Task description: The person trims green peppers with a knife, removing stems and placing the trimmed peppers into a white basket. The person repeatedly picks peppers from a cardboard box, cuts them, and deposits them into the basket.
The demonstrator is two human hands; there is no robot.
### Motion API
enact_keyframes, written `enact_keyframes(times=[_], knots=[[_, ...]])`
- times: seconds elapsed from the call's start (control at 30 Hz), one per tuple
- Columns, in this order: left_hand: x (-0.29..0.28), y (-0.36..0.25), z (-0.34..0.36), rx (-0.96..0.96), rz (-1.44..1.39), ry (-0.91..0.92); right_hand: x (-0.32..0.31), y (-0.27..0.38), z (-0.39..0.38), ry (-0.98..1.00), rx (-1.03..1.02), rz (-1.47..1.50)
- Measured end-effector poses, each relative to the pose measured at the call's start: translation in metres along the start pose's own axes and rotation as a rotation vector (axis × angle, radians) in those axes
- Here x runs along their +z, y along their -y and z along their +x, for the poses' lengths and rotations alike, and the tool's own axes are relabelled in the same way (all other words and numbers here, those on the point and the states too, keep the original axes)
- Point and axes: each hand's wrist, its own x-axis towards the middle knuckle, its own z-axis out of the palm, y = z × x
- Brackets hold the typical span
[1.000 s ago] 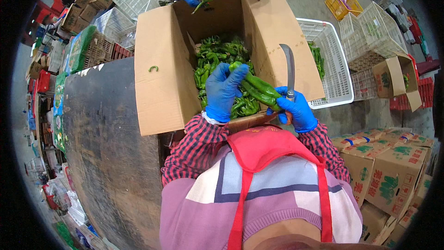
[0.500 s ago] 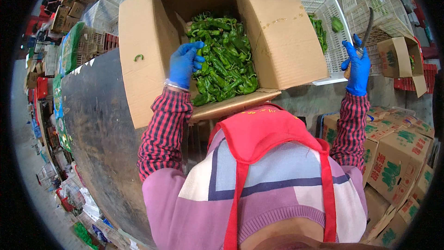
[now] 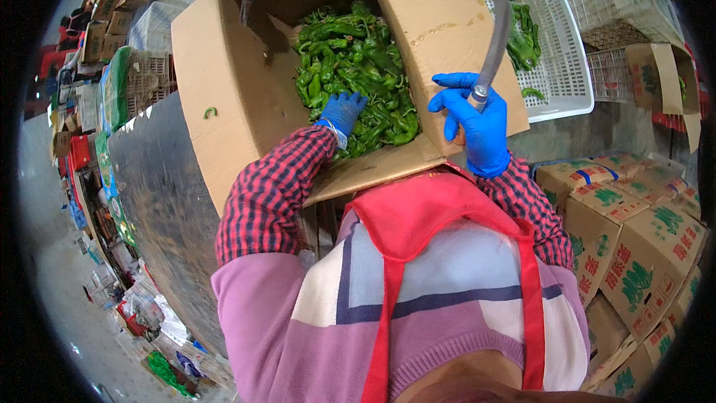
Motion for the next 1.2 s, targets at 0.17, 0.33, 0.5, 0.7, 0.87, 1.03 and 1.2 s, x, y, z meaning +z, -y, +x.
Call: enact_keyframes(times=[0.17,0.33,0.5,0.7,0.87,1.03,1.2], knots=[[0.029,0.01,0.015,-0.004,0.169,0.038,-0.007,-0.002,0.002,0.064,0.005,0.024],[0.031,0.017,0.015,0.134,0.279,0.08,-0.006,-0.003,0.006,0.087,0.018,0.033],[0.024,0.013,0.021,0.119,0.307,0.28,-0.007,-0.006,0.007,0.081,0.024,0.035],[0.029,0.023,0.013,0.104,0.131,0.257,-0.005,-0.007,0.006,0.084,0.0,0.036],[0.047,0.016,0.016,-0.193,0.012,0.15,-0.003,-0.009,0.005,0.097,-0.026,0.027],[0.017,0.032,0.015,0.002,0.003,0.174,-0.005,-0.011,0.006,0.078,-0.058,0.028],[-0.065,0.034,-0.024,0.072,-0.043,0.15,-0.006,-0.015,0.009,0.094,-0.068,0.036]])
